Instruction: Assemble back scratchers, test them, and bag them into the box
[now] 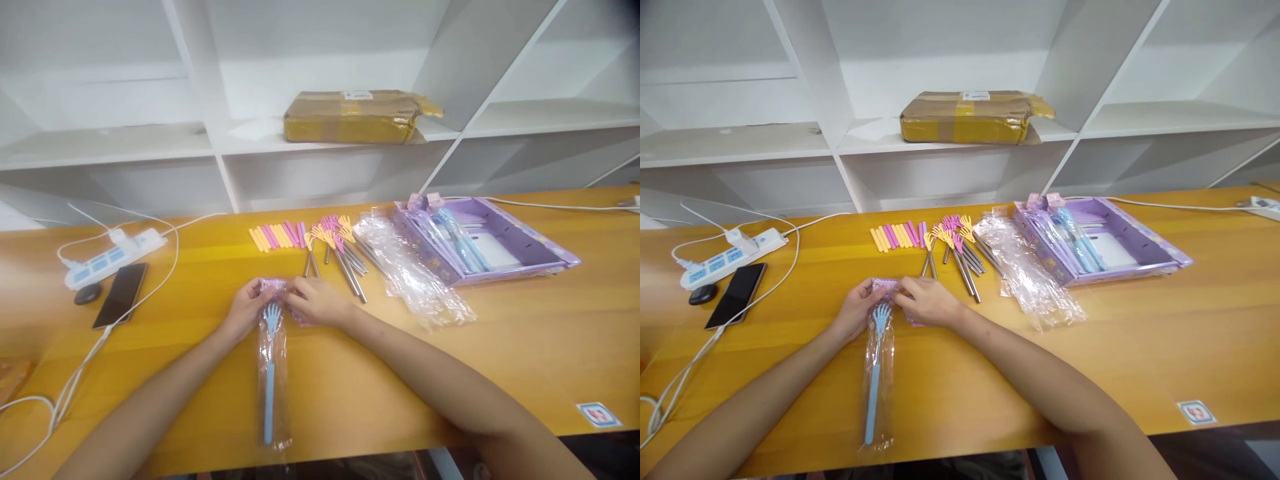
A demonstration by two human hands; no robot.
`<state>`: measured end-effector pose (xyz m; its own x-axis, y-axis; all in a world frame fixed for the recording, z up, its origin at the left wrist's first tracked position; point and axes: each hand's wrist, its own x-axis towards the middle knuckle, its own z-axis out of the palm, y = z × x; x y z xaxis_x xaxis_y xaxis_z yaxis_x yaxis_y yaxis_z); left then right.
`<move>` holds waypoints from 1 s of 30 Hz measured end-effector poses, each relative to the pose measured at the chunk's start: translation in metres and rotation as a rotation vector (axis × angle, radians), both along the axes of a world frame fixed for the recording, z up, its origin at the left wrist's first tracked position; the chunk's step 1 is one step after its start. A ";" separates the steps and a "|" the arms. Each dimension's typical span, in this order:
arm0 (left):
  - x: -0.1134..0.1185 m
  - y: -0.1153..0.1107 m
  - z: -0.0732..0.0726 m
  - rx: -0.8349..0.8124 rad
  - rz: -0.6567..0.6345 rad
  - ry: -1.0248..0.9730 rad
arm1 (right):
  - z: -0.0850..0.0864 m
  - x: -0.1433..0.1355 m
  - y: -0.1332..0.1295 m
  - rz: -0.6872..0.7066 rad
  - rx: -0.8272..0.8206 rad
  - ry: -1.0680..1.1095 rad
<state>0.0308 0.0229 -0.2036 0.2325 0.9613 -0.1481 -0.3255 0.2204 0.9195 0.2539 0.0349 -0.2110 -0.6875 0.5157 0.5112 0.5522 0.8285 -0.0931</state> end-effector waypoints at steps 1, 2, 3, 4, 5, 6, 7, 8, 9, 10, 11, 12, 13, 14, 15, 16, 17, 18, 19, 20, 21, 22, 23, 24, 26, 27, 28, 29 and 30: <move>0.000 0.000 0.000 -0.002 0.012 0.011 | 0.000 0.000 0.000 0.021 0.035 -0.021; 0.000 0.000 0.000 -0.004 0.022 0.020 | 0.000 -0.001 0.000 0.036 0.073 -0.043; 0.001 0.000 0.001 -0.007 0.029 0.025 | 0.000 -0.001 0.000 0.045 0.110 -0.065; 0.001 -0.001 0.003 -0.011 0.032 0.027 | 0.000 -0.001 -0.001 0.046 0.139 -0.084; 0.001 -0.001 0.004 -0.016 0.030 0.028 | 0.001 0.000 -0.001 0.044 0.152 -0.099; 0.001 -0.001 0.005 -0.022 0.023 0.028 | 0.002 0.000 -0.001 0.042 0.151 -0.108; 0.001 -0.001 0.006 -0.027 0.015 0.028 | 0.004 0.001 -0.002 0.044 0.146 -0.114; 0.001 -0.002 0.007 -0.033 0.006 0.027 | 0.005 0.001 -0.002 0.046 0.142 -0.116; 0.001 -0.002 0.007 -0.036 -0.003 0.027 | 0.007 0.002 -0.002 0.049 0.142 -0.117; 0.001 -0.002 0.007 -0.038 -0.010 0.026 | 0.010 0.002 -0.002 0.049 0.146 -0.116; 0.001 -0.002 0.006 -0.039 -0.015 0.025 | 0.012 0.003 -0.003 0.048 0.151 -0.114; 0.001 -0.002 0.006 -0.039 -0.019 0.022 | 0.014 0.003 -0.003 0.045 0.157 -0.111; 0.001 -0.002 0.006 -0.036 -0.022 0.019 | 0.016 0.003 -0.002 0.041 0.160 -0.109; 0.001 -0.001 0.005 -0.033 -0.023 0.015 | 0.017 0.003 -0.002 0.038 0.162 -0.107; 0.001 -0.001 0.005 -0.030 -0.024 0.011 | 0.018 0.002 -0.002 0.033 0.163 -0.105; 0.001 -0.001 0.004 -0.027 -0.025 0.006 | 0.019 0.002 -0.002 0.030 0.164 -0.104; 0.001 -0.001 0.004 -0.023 -0.026 0.001 | 0.019 0.002 -0.001 0.027 0.164 -0.103; 0.000 -0.001 0.003 -0.021 -0.028 -0.002 | 0.018 0.002 -0.001 0.025 0.162 -0.101; 0.000 -0.001 0.003 -0.018 -0.031 -0.006 | 0.018 0.002 -0.001 0.023 0.158 -0.099; 0.000 -0.001 0.003 -0.016 -0.033 -0.008 | 0.017 0.002 -0.001 0.021 0.152 -0.095; 0.001 -0.001 0.002 -0.014 -0.035 -0.011 | 0.016 0.002 -0.001 0.018 0.143 -0.091; 0.001 -0.001 0.002 -0.012 -0.037 -0.012 | 0.015 0.002 -0.001 0.014 0.133 -0.086; 0.001 -0.001 0.002 -0.010 -0.038 -0.013 | 0.014 0.002 -0.001 0.011 0.122 -0.080; 0.001 -0.001 0.001 -0.007 -0.040 -0.013 | 0.014 0.003 0.000 0.009 0.111 -0.075; 0.001 -0.001 0.001 -0.002 -0.038 -0.011 | 0.014 0.003 0.000 0.006 0.086 -0.064; 0.001 -0.001 0.001 0.001 -0.032 -0.009 | 0.014 0.003 0.000 0.004 0.073 -0.058; 0.001 -0.001 0.002 0.005 -0.022 -0.008 | 0.014 0.003 0.001 0.002 0.058 -0.052; 0.001 -0.001 0.002 0.010 -0.008 -0.007 | 0.015 0.004 0.001 0.000 0.041 -0.046; 0.001 -0.001 0.002 0.013 0.006 -0.008 | 0.015 0.004 0.002 -0.004 0.022 -0.040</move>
